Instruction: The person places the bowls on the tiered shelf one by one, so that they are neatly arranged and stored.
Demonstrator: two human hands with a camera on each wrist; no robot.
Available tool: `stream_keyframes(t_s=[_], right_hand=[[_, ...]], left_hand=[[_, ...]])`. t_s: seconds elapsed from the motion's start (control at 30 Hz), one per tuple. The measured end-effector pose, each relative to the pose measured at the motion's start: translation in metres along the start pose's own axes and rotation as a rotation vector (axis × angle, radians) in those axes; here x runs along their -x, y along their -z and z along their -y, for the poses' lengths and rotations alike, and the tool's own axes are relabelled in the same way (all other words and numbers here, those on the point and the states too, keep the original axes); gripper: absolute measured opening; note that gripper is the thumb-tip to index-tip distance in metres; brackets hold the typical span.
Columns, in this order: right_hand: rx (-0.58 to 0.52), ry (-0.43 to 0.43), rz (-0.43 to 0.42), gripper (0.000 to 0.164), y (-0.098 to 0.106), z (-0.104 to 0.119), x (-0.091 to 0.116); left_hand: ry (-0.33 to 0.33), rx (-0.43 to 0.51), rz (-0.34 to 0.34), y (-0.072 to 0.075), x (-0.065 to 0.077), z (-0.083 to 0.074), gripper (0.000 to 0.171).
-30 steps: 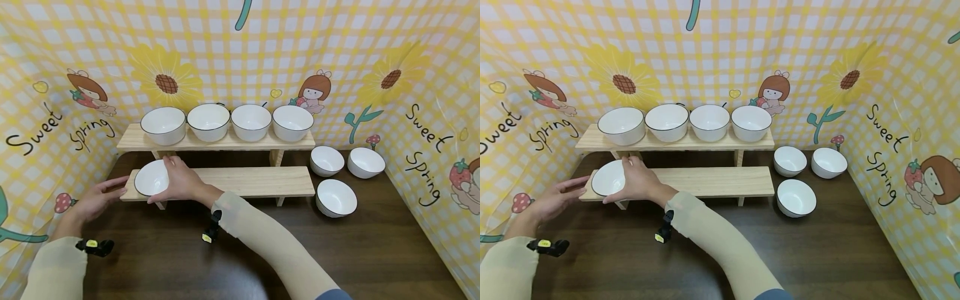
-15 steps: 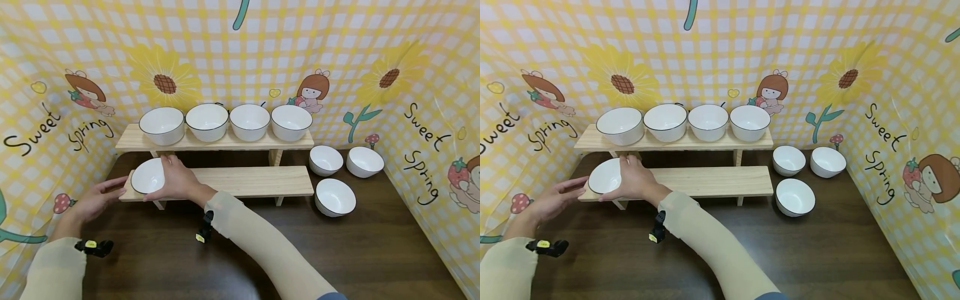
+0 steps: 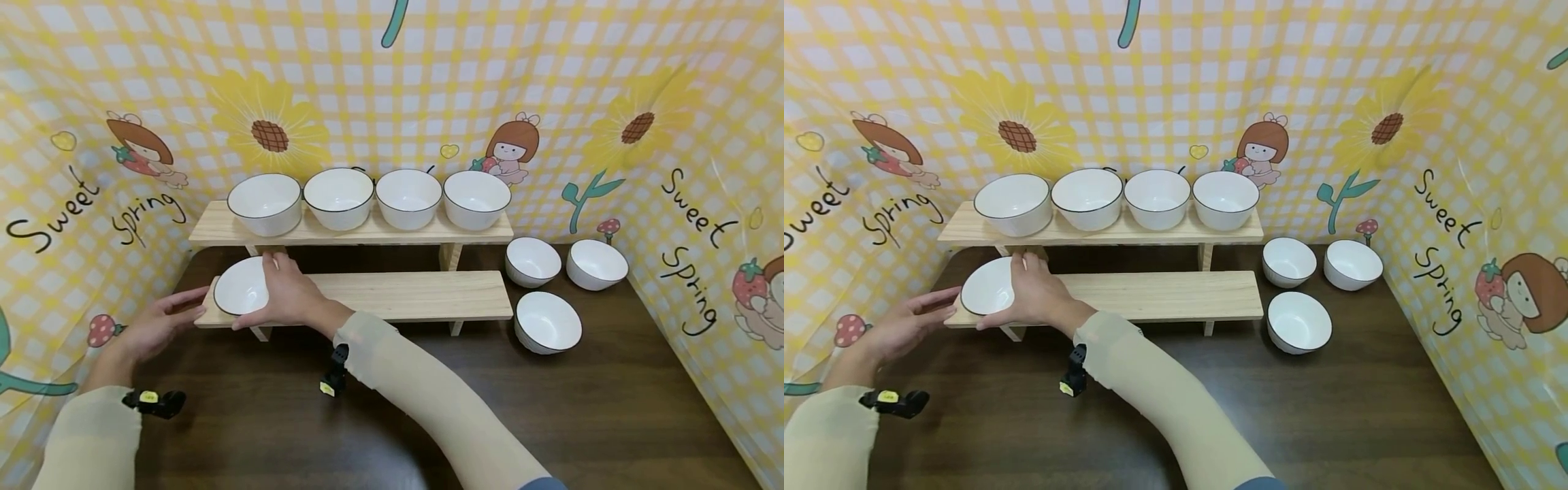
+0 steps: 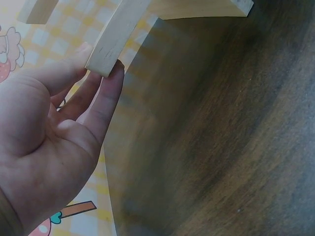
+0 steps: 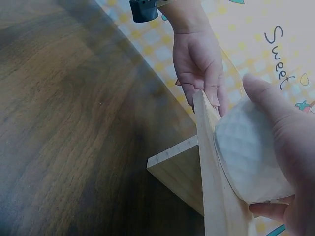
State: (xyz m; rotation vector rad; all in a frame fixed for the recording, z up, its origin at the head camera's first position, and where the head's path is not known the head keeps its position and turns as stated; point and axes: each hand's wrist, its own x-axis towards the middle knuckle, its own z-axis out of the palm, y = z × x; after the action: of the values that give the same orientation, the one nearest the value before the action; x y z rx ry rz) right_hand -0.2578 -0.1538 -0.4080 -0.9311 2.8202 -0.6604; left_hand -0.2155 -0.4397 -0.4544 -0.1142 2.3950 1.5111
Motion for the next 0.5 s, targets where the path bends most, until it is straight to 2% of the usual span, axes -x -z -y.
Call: stream_keyframes(t_s=[0.17,0.33,0.5], right_hand=[[0.042,0.019,0.024,0.140,0.006,-0.002,0.001],[0.037,0.031,0.058,0.142,0.014,-0.004,0.005],[0.080,0.067,0.093,0.133,0.018,-0.010,0.015]], left_hand=[[-0.012,0.009,0.013,0.000,-0.001,-0.002,0.073],[-0.028,0.012,0.010,0.001,-0.001,-0.003,0.073],[-0.020,-0.007,0.003,0.002,0.001,-0.003,0.076]])
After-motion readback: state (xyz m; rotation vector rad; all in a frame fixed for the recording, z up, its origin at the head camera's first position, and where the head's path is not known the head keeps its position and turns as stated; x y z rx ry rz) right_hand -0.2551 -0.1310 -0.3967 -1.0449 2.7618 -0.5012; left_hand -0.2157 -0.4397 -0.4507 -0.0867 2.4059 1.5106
